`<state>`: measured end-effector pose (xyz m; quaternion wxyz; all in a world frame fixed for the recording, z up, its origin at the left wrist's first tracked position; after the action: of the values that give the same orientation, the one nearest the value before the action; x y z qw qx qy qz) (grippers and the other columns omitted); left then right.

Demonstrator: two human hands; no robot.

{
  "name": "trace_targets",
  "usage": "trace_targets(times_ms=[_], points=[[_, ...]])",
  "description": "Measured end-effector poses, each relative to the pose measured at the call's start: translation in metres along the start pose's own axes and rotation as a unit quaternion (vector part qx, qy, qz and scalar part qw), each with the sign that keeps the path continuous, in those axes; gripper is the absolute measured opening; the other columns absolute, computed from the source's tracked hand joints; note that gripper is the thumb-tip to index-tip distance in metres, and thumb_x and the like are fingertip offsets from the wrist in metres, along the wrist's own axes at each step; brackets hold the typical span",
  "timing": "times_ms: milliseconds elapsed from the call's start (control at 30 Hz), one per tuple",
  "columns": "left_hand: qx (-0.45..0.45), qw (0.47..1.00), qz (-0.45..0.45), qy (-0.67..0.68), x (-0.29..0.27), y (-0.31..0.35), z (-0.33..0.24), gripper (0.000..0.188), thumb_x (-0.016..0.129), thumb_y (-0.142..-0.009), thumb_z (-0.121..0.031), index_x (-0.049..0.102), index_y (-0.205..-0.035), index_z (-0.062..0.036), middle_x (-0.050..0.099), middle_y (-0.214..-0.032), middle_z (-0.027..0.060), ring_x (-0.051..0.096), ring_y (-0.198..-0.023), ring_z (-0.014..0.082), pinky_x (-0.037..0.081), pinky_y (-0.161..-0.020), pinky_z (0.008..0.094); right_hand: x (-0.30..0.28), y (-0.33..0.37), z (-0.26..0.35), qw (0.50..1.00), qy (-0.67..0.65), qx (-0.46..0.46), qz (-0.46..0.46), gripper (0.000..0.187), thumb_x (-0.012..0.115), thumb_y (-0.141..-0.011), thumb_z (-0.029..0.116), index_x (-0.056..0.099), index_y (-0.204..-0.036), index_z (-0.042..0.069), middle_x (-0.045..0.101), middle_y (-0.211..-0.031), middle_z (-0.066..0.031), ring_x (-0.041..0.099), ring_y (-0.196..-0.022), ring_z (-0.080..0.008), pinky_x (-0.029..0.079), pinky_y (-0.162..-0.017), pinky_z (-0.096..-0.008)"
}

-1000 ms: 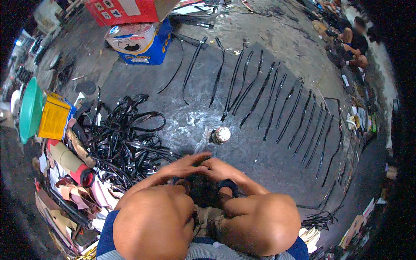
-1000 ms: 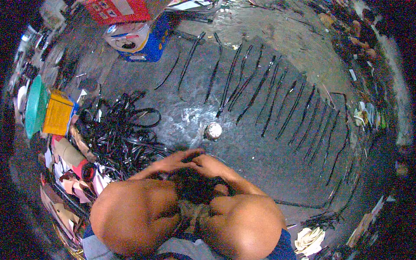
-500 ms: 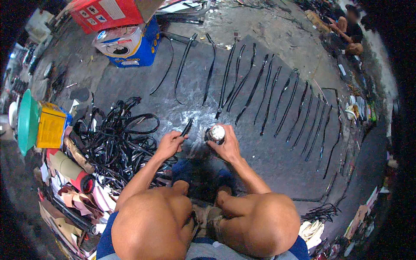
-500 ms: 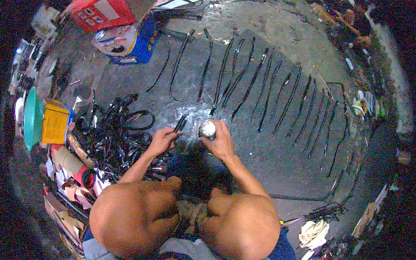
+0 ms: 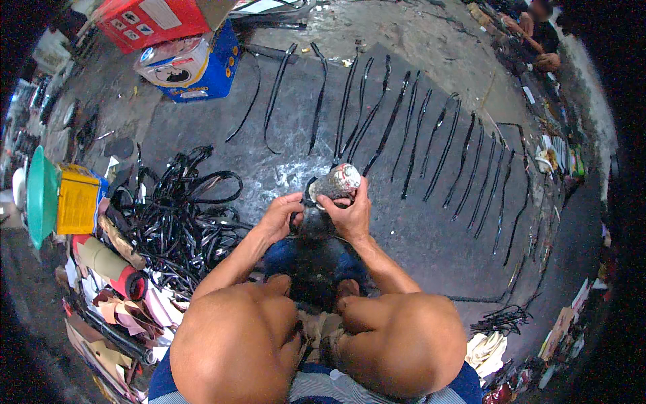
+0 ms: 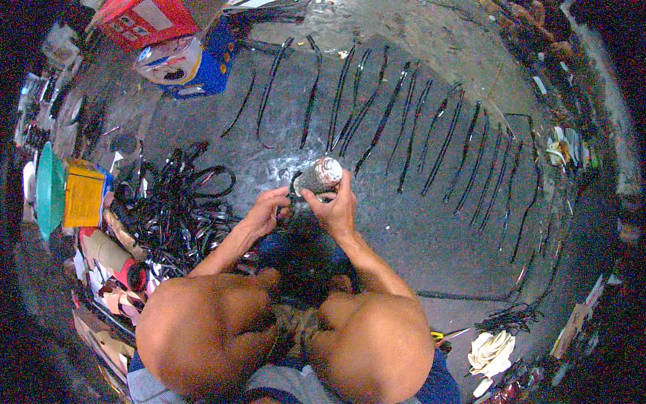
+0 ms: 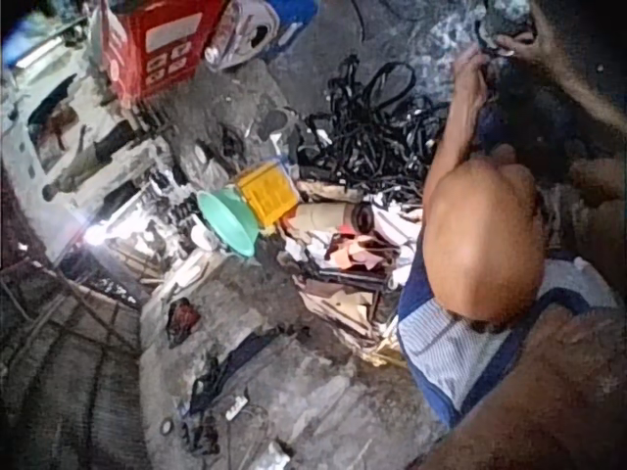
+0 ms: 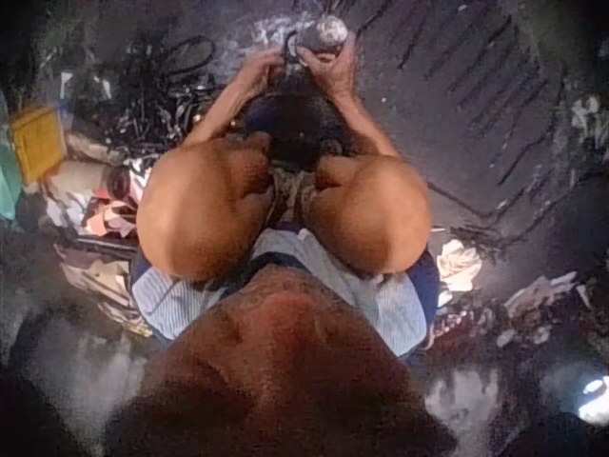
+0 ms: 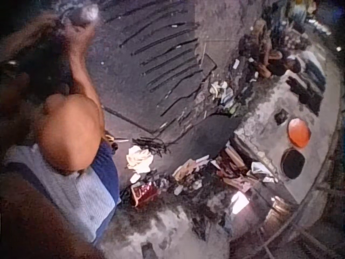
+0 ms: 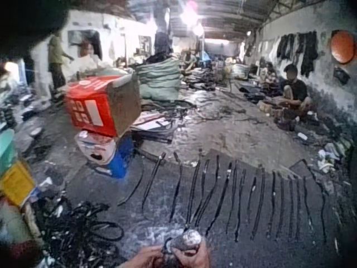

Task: The person sits on the floor and repeatedly picks up black cables, rubs them against a small white cylindrical container, and places them on the floor. The person continues this process for multiple cables, arranging them in rows.

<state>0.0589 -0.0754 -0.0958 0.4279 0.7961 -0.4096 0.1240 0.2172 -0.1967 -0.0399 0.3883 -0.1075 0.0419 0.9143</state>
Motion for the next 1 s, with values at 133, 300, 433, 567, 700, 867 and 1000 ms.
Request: trace_targets(times_ms=[133, 300, 433, 567, 700, 867, 1000], points=[[-0.052, 0.995, 0.069, 0.044, 0.006, 0.022, -0.006, 0.047, 0.058, -0.087, 0.000, 0.061, -0.134, -0.0013, 0.071, -0.096, 0.0026, 0.053, -0.061, 0.0056, 0.043, -0.052, 0.0217, -0.024, -0.003, -0.016, 0.997, 0.032, 0.061, -0.031, 0.067, 0.090, -0.075, 0.018, 0.048, -0.124, 0.001, 0.071, -0.105, -0.0145, 0.073, -0.094, -0.0222, 0.062, -0.073, -0.0345], [0.042, 0.935, -0.049, -0.349, -0.001, -0.012, -0.020, 0.023, 0.077, -0.076, -0.005, 0.078, -0.099, -0.0031, 0.070, -0.070, 0.0041, 0.065, -0.063, 0.0122, 0.049, -0.053, 0.0270, -0.071, 0.000, -0.064, 0.986, 0.048, 0.083, -0.137, 0.066, 0.090, -0.074, 0.019, 0.049, -0.123, 0.001, 0.070, -0.102, -0.0118, 0.068, -0.079, -0.0196, 0.055, -0.071, -0.0318], [0.081, 0.878, -0.050, -0.468, -0.003, -0.047, -0.024, 0.012, 0.076, -0.078, -0.015, 0.081, -0.085, -0.0061, 0.075, -0.076, 0.0038, 0.065, -0.067, 0.0128, 0.051, -0.064, 0.0307, -0.068, -0.004, -0.045, 0.991, -0.018, 0.061, -0.121, 0.063, 0.088, -0.078, 0.012, 0.047, -0.125, 0.001, 0.067, -0.106, -0.0107, 0.067, -0.088, -0.0174, 0.057, -0.074, -0.0304], [0.073, 0.846, -0.076, -0.523, -0.015, -0.069, -0.010, 0.011, 0.075, -0.075, -0.014, 0.081, -0.081, -0.0065, 0.075, -0.076, 0.0069, 0.067, -0.067, 0.0163, 0.054, -0.068, 0.0354, -0.034, 0.000, -0.035, 0.998, 0.030, 0.048, -0.020, 0.070, 0.089, -0.077, 0.017, 0.046, -0.130, 0.002, 0.068, -0.108, -0.0120, 0.071, -0.094, -0.0212, 0.060, -0.075, -0.0335], [0.051, 0.818, -0.108, -0.562, -0.007, -0.074, -0.007, 0.015, 0.075, -0.073, -0.015, 0.080, -0.084, -0.0069, 0.074, -0.075, 0.0092, 0.071, -0.072, 0.0228, 0.056, -0.072, 0.0388, -0.011, 0.012, -0.048, 0.970, 0.236, -0.031, 0.052, 0.079, 0.088, -0.077, 0.027, 0.045, -0.139, 0.001, 0.069, -0.111, -0.0179, 0.071, -0.094, -0.0321, 0.059, -0.080, -0.0401], [0.246, 0.737, -0.032, -0.629, 0.013, -0.051, -0.008, 0.058, 0.082, -0.068, -0.018, 0.065, -0.122, -0.0050, 0.064, -0.126, 0.0158, 0.063, -0.116, 0.0329, 0.051, -0.099, 0.0409, -0.008, 0.020, -0.052, 0.950, 0.278, -0.133, 0.056, 0.071, 0.084, -0.076, 0.014, 0.049, -0.137, 0.005, 0.066, -0.116, -0.0160, 0.066, -0.104, -0.0365, 0.056, -0.089, -0.0427], [0.383, 0.754, 0.037, -0.533, 0.029, -0.034, -0.007, 0.075, 0.087, -0.070, -0.027, 0.056, -0.134, -0.0033, 0.063, -0.129, 0.0175, 0.061, -0.122, 0.0360, 0.046, -0.108, 0.0429, -0.015, 0.015, -0.058, 0.969, 0.214, -0.094, 0.077, 0.059, 0.076, -0.079, 0.002, 0.053, -0.133, 0.006, 0.067, -0.115, -0.0141, 0.067, -0.104, -0.0321, 0.054, -0.093, -0.0390]])
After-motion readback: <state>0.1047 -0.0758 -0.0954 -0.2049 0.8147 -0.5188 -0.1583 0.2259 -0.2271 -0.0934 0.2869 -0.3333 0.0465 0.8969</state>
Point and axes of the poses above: each hand's wrist, its own y-axis away from the middle knuckle, its own x-axis out of the palm, z = x × y, the point moved 1 cm from there along -y, towards the middle knuckle
